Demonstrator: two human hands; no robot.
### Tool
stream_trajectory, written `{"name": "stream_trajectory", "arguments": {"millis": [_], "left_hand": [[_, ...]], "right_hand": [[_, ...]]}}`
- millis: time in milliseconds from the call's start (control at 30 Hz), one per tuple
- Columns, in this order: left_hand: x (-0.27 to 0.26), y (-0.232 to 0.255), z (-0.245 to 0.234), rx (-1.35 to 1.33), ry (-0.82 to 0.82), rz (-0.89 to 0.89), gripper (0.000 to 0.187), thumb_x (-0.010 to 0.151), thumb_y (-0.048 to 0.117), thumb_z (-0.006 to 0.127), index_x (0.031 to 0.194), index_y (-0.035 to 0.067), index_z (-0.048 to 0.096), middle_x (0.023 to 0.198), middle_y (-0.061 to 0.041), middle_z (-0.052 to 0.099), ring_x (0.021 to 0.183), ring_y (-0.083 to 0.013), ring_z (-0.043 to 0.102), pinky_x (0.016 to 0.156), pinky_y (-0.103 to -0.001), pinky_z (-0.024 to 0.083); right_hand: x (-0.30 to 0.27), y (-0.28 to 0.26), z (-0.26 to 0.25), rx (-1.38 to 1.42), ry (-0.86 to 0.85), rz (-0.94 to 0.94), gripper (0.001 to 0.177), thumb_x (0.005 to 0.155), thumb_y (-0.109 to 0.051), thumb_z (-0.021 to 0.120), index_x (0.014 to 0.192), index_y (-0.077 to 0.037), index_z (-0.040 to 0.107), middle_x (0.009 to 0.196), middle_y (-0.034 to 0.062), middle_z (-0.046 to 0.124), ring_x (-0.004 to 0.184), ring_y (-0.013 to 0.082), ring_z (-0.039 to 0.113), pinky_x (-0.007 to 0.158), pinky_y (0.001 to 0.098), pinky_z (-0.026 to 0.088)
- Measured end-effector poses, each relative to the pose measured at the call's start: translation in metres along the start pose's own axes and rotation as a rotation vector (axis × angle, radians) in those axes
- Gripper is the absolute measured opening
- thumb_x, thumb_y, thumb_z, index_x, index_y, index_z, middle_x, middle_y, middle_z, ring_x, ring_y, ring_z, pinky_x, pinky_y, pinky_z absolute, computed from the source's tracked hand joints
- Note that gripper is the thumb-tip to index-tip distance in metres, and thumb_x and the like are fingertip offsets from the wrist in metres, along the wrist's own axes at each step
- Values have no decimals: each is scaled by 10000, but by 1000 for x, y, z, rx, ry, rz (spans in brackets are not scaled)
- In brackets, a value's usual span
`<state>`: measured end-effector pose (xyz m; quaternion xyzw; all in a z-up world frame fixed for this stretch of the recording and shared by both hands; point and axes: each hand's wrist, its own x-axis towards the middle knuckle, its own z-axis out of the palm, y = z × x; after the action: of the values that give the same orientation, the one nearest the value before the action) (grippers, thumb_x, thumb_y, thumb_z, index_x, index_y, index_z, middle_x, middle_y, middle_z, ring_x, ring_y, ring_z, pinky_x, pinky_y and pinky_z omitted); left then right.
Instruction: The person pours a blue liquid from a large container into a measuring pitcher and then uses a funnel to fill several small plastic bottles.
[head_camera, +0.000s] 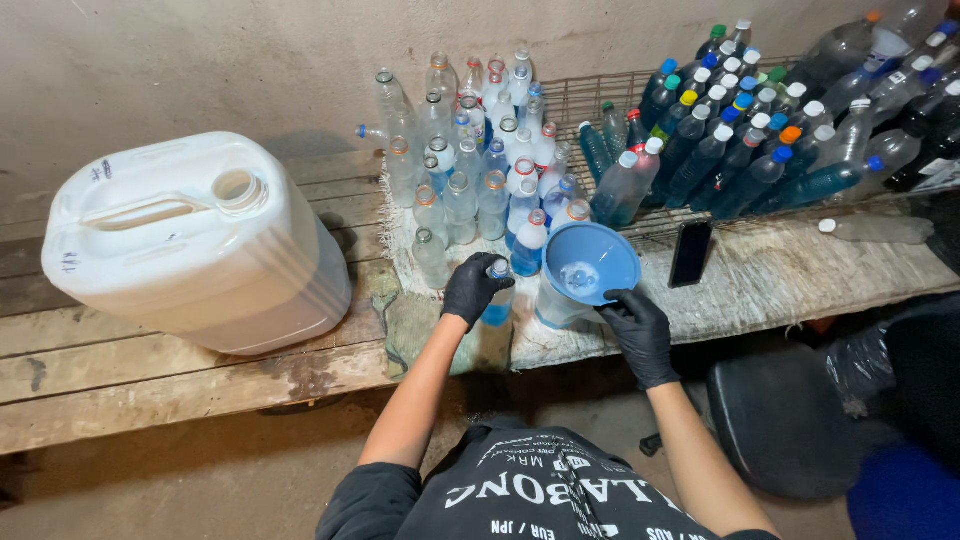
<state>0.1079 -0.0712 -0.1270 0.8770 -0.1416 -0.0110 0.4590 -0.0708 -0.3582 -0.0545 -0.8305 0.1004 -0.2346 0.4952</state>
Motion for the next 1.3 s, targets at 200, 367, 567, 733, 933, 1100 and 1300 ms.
{"name": "stream_trajectory", "arguments": {"millis": [200, 367, 567, 733, 933, 1100, 1300], "left_hand": [[28, 3, -1, -2, 44, 23, 532, 805, 442, 967, 1285, 300, 788, 1272, -9, 776, 1162, -324, 760, 1025, -463, 628], [35, 23, -23, 27, 99, 47, 489, 830, 496, 934, 1267, 341, 777, 1245, 18, 763, 1138, -294, 759, 985, -426, 634], [46, 51, -56, 19, 142, 70, 495, 846, 470, 940, 1278, 283, 788, 1261, -12, 775, 1225, -307, 739, 1031, -439, 618], [52, 100, -102, -101, 202, 84, 502, 834, 414, 975, 1275, 244, 806, 1261, -59, 782, 1251, -365, 721, 1063, -479, 599], [102, 138, -148, -145, 298, 165, 511, 828, 425, 994, 1267, 243, 804, 1277, -58, 781, 1298, -365, 696, 1089, -499, 587], [159, 156, -175, -229, 402, 243, 467, 805, 338, 1029, 1206, 217, 824, 1214, -73, 786, 1273, -350, 708, 1067, -456, 598], [244, 152, -185, -359, 475, 278, 435, 842, 244, 1031, 1229, 204, 836, 1251, -74, 778, 1320, -361, 685, 1089, -459, 571]], "right_hand": [[-2, -14, -1, -74, -66, 79, 312, 971, -177, 892, 1275, -221, 835, 914, 92, 776, 816, 220, 729, 815, 422, 600], [0, -48, -12, -75, -64, 108, 622, 862, -213, 945, 1455, -201, 758, 815, 103, 687, 770, 208, 658, 768, 374, 572], [34, -57, -3, -170, -79, -57, 427, 993, -306, 863, 1414, -281, 798, 878, 92, 749, 825, 280, 734, 756, 442, 603], [94, -106, 10, -193, -173, -196, 361, 984, -314, 888, 1337, -267, 826, 897, 62, 768, 835, 247, 748, 779, 412, 623], [182, -160, 37, -202, -286, -242, 298, 996, -300, 872, 1278, -226, 812, 991, 80, 784, 979, 277, 772, 894, 433, 622], [281, -145, 89, -232, -448, -229, 273, 1010, -322, 841, 1254, -206, 798, 1038, 96, 771, 1062, 299, 752, 969, 469, 588], [419, -104, 198, -377, -484, -342, 281, 1014, -371, 794, 1228, -190, 776, 1190, 124, 768, 1187, 356, 734, 1035, 542, 576]]}}
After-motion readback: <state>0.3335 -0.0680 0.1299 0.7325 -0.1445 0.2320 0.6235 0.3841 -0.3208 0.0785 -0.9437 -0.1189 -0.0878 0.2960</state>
